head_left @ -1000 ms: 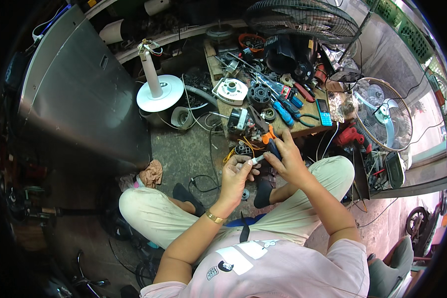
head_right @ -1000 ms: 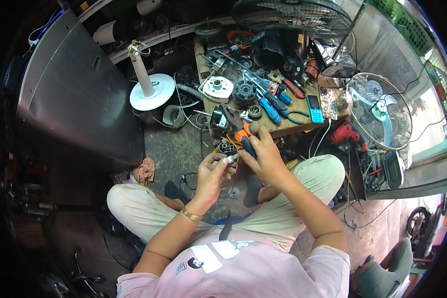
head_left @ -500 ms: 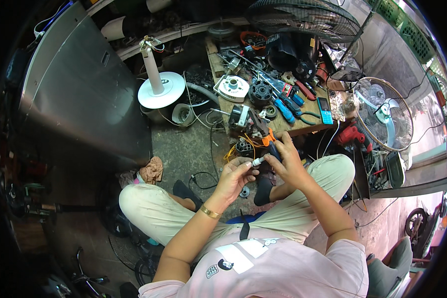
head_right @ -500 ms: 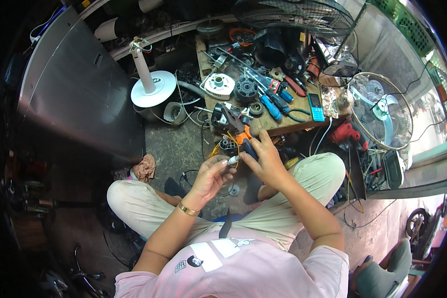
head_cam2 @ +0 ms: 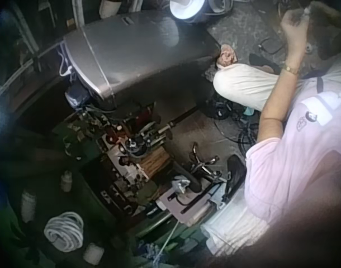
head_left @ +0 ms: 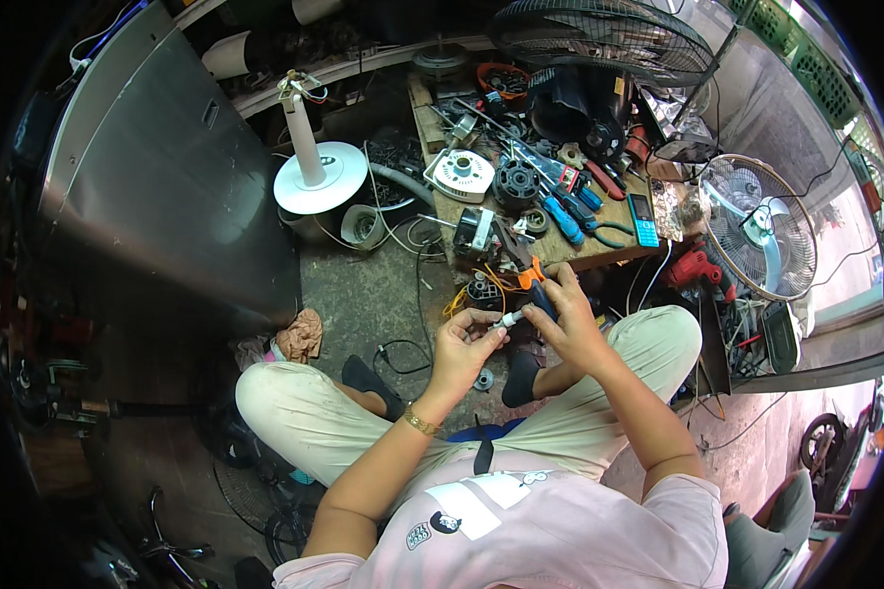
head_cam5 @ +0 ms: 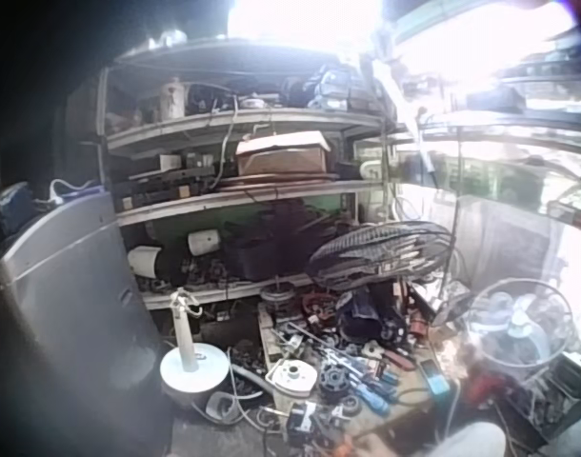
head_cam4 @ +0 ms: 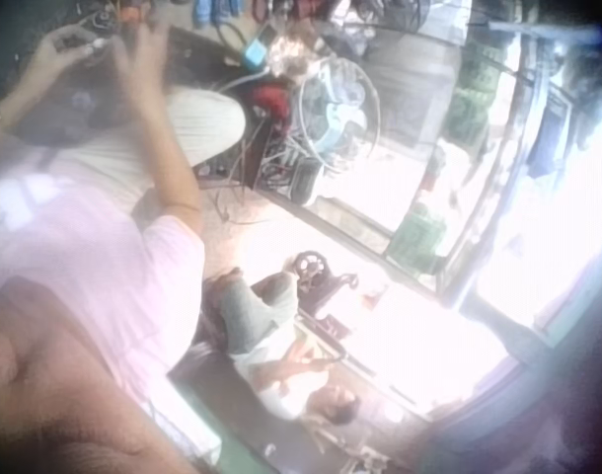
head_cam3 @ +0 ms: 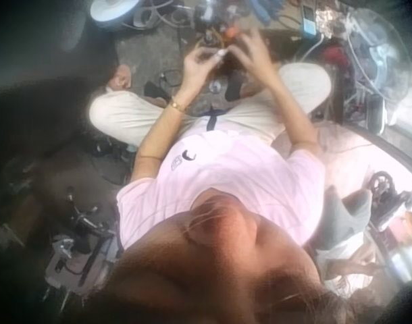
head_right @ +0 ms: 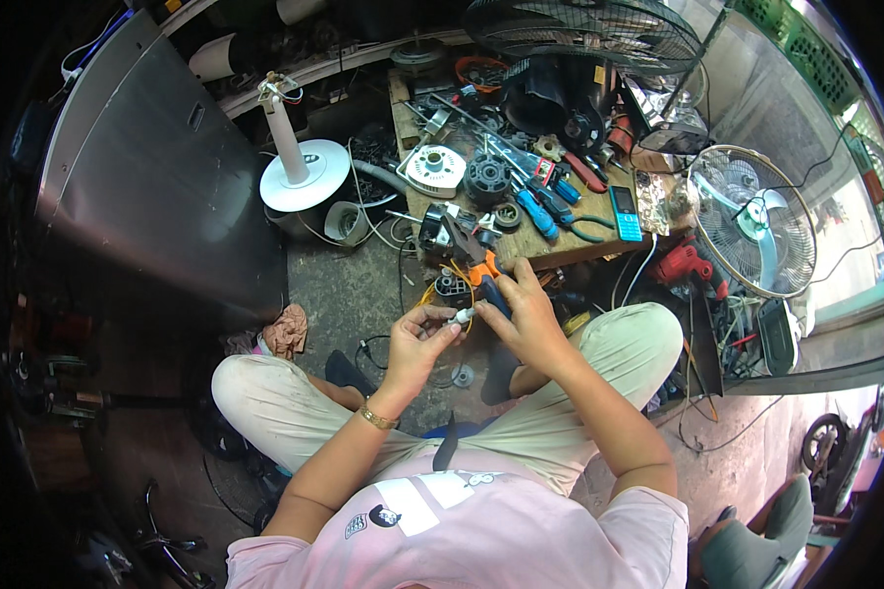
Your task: The person sits on the floor in a workshop and uses a turquoise handheld device to test a small motor assembly. They then use a screwdriver to adjust the motor and wire cutters to trim wires, continuing to manipulate the assembly with their hands.
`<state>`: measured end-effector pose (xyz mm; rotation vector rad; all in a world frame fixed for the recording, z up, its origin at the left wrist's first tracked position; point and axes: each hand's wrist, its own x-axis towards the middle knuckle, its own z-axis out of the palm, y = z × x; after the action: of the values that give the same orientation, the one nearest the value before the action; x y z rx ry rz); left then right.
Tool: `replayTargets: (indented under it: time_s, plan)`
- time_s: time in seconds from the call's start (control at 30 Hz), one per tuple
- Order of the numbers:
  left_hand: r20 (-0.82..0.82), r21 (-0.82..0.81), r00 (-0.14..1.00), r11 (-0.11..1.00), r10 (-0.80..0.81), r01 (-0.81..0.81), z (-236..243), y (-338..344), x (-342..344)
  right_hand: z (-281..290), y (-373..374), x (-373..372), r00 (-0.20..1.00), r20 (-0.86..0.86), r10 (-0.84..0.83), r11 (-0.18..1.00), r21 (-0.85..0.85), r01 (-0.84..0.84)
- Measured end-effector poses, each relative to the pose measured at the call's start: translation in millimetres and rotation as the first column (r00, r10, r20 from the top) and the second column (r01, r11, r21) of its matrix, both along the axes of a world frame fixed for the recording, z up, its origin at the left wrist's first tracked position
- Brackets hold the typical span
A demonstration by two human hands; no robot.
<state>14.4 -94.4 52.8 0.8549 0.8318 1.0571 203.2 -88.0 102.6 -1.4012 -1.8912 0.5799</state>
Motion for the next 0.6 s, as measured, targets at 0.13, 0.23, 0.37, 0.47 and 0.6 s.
replayTargets:
  time_s: [0.13,0.23,0.37,0.47,0.6]
  plan:
    - [-0.073,0.033,0.997,0.999,0.037,-0.034,-0.3,-3.2,2.0,-0.8,0.5,-1.1,1.000,0.015,0.007,1.000,0.004,-0.007]
    - [-0.062,0.039,0.998,0.999,0.030,-0.028,-4.3,-4.9,1.0,-1.3,0.5,-1.9,1.000,-0.027,0.013,1.000,-0.021,-0.013]
    - [0.023,-0.001,0.999,1.000,0.031,-0.031,-10.0,-7.8,-2.6,-3.7,2.6,0.0,0.997,-0.074,0.023,0.999,-0.025,-0.025]
    - [-0.018,0.021,1.000,1.000,0.002,-0.002,-12.3,-9.9,-4.8,-4.8,2.3,1.1,0.999,-0.040,0.022,0.999,-0.029,-0.023]
    - [0.311,-0.295,0.945,0.934,-0.105,0.201,3.1,-7.0,-6.5,-2.6,-0.5,-0.7,0.995,-0.010,0.095,0.992,-0.084,-0.095]
